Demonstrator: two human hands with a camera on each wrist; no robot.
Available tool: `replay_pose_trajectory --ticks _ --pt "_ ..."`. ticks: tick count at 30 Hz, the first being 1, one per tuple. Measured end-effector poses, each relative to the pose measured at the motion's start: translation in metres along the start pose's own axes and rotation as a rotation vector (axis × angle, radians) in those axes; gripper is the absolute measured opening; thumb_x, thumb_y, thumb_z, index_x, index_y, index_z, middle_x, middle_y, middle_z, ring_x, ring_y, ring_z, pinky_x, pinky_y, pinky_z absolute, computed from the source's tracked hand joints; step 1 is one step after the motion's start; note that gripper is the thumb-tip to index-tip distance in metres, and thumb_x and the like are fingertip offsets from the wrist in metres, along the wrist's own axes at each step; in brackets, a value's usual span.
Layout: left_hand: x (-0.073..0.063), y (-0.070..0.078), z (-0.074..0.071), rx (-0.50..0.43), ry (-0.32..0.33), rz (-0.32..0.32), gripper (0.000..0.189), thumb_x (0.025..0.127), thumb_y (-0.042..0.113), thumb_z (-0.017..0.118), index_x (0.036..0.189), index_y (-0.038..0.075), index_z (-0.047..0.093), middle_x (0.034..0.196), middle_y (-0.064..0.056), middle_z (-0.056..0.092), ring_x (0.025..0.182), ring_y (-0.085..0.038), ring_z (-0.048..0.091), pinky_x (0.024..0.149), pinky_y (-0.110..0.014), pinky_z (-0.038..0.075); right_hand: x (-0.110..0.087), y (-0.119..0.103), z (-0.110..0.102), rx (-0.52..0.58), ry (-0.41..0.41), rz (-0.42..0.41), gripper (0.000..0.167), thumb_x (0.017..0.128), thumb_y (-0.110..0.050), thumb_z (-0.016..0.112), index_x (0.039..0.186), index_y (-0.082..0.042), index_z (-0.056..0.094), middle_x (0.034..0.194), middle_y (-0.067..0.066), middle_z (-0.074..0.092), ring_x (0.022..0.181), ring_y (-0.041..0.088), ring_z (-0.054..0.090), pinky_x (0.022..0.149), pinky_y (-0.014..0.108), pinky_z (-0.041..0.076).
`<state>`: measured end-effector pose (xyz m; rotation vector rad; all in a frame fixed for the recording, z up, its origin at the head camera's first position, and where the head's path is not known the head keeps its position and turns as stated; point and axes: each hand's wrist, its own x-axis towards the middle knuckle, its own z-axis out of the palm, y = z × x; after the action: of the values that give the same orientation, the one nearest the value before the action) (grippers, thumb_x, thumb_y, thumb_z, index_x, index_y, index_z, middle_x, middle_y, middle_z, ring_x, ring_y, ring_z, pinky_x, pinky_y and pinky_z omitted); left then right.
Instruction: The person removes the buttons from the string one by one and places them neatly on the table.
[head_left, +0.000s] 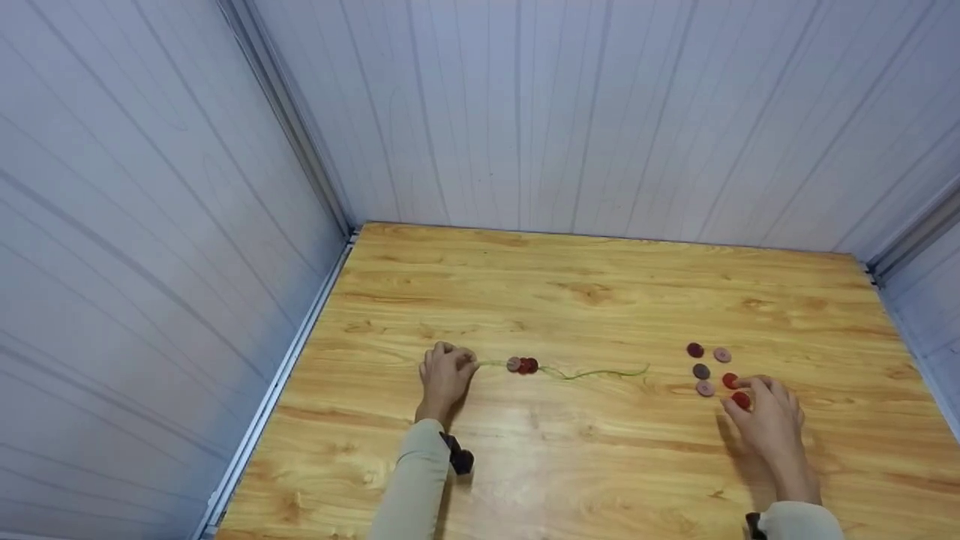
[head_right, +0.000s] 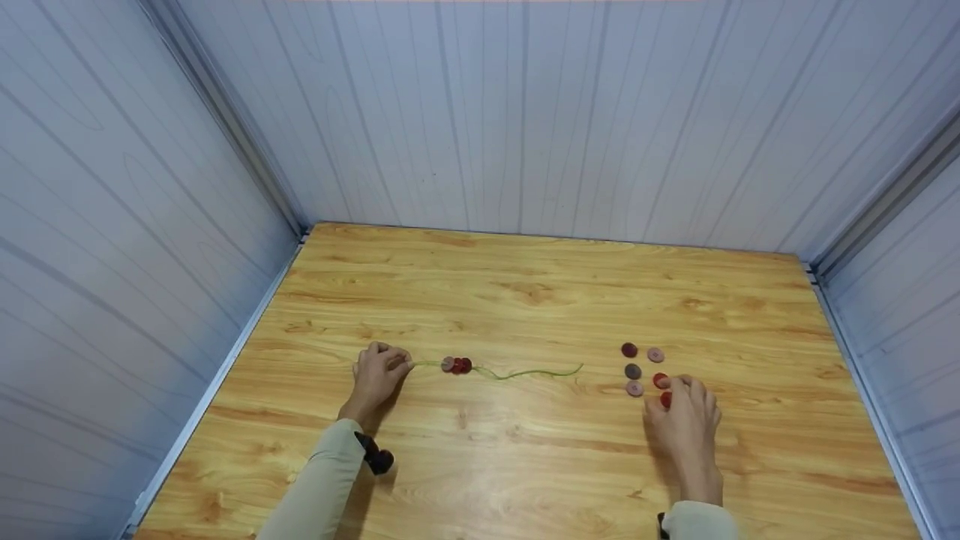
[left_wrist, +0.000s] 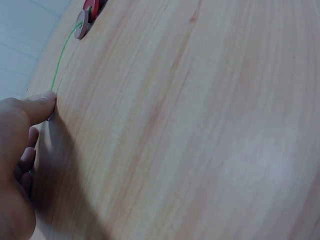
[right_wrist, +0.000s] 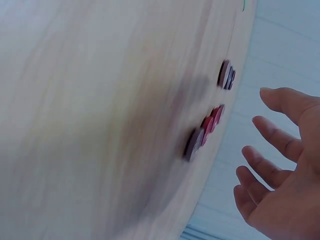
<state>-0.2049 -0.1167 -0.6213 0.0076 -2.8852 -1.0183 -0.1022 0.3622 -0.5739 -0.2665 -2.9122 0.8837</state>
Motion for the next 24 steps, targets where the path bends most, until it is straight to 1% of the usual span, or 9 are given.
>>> replay_pose_trajectory --ticks 2,7,8,10,12,15,18,20,24 --pt "0.0 0.0 0.0 0.001 0.003 0.0 0.007 0.087 0.033 0.07 0.086 0.026 0.07 0.112 -0.005 0.053 0.1 -0.026 0.044 0.089 -0.049 0.03 0.002 -0.006 0.003 0.02 0.02 -0.026 0.038 0.091 -0.023 0.064 0.118 0.002 0.056 0.134 0.031 0.038 0.12 0.054 0.028 0.095 0.067 0.017" --pt "0.0 0.0 0.001 -0.006 0.018 0.008 0.008 0.086 0.033 0.07 0.085 0.025 0.07 0.109 -0.005 0.054 0.1 -0.027 0.045 0.09 -0.05 0.031 0.009 -0.022 0.011 0.05 0.045 -0.092 0.041 0.091 -0.027 0.065 0.118 0.002 0.057 0.132 0.03 0.041 0.118 0.052 0.032 0.095 0.067 0.019" --pt "0.0 0.0 0.001 -0.009 0.023 0.01 0.008 0.086 0.033 0.07 0.086 0.025 0.07 0.109 -0.005 0.055 0.1 -0.027 0.045 0.09 -0.05 0.031 0.01 -0.025 0.013 0.05 0.046 -0.104 0.04 0.091 -0.027 0.065 0.118 0.002 0.057 0.132 0.03 0.041 0.118 0.052 0.033 0.095 0.067 0.019" --pt "-0.001 0.0 0.002 -0.014 0.03 0.013 0.008 0.086 0.033 0.071 0.087 0.025 0.071 0.108 -0.005 0.055 0.1 -0.027 0.046 0.091 -0.051 0.031 0.013 -0.03 0.016 0.064 0.045 -0.126 0.037 0.09 -0.02 0.066 0.117 0.002 0.058 0.132 0.031 0.041 0.119 0.052 0.033 0.095 0.068 0.02" --pt "0.0 0.0 0.002 -0.014 0.025 0.006 0.009 0.086 0.033 0.071 0.088 0.025 0.071 0.109 -0.005 0.055 0.1 -0.027 0.045 0.092 -0.051 0.031 0.016 -0.036 0.02 0.083 0.042 -0.143 0.036 0.088 -0.017 0.067 0.117 0.003 0.058 0.131 0.029 0.042 0.118 0.051 0.033 0.096 0.066 0.02" --pt "0.0 0.0 0.001 -0.011 0.022 0.002 0.009 0.086 0.033 0.071 0.089 0.024 0.071 0.11 -0.005 0.055 0.1 -0.026 0.045 0.091 -0.051 0.031 0.02 -0.046 0.027 0.114 0.051 -0.174 0.034 0.086 -0.014 0.069 0.114 0.003 0.06 0.128 0.026 0.045 0.116 0.048 0.035 0.095 0.064 0.021" --pt "0.0 -0.001 0.001 -0.011 0.019 -0.003 0.009 0.085 0.032 0.071 0.088 0.024 0.071 0.11 -0.005 0.054 0.1 -0.026 0.045 0.091 -0.051 0.031 0.025 -0.056 0.034 0.12 0.061 -0.215 0.032 0.085 -0.014 0.071 0.112 0.001 0.062 0.124 0.024 0.048 0.117 0.045 0.036 0.096 0.061 0.023" --pt "0.0 0.0 0.001 -0.012 0.019 -0.005 0.008 0.085 0.032 0.072 0.087 0.024 0.071 0.11 -0.005 0.055 0.1 -0.026 0.045 0.091 -0.051 0.031 0.027 -0.062 0.038 0.11 0.055 -0.235 0.032 0.085 -0.014 0.071 0.112 0.0 0.062 0.124 0.024 0.049 0.118 0.045 0.036 0.097 0.061 0.023" --pt "0.0 0.0 0.0 -0.006 0.017 -0.007 0.008 0.085 0.033 0.072 0.087 0.025 0.071 0.11 -0.005 0.055 0.1 -0.026 0.045 0.091 -0.05 0.031 0.03 -0.074 0.046 0.114 0.012 -0.241 0.034 0.086 -0.015 0.071 0.115 -0.001 0.061 0.127 0.021 0.048 0.121 0.044 0.036 0.098 0.06 0.024"
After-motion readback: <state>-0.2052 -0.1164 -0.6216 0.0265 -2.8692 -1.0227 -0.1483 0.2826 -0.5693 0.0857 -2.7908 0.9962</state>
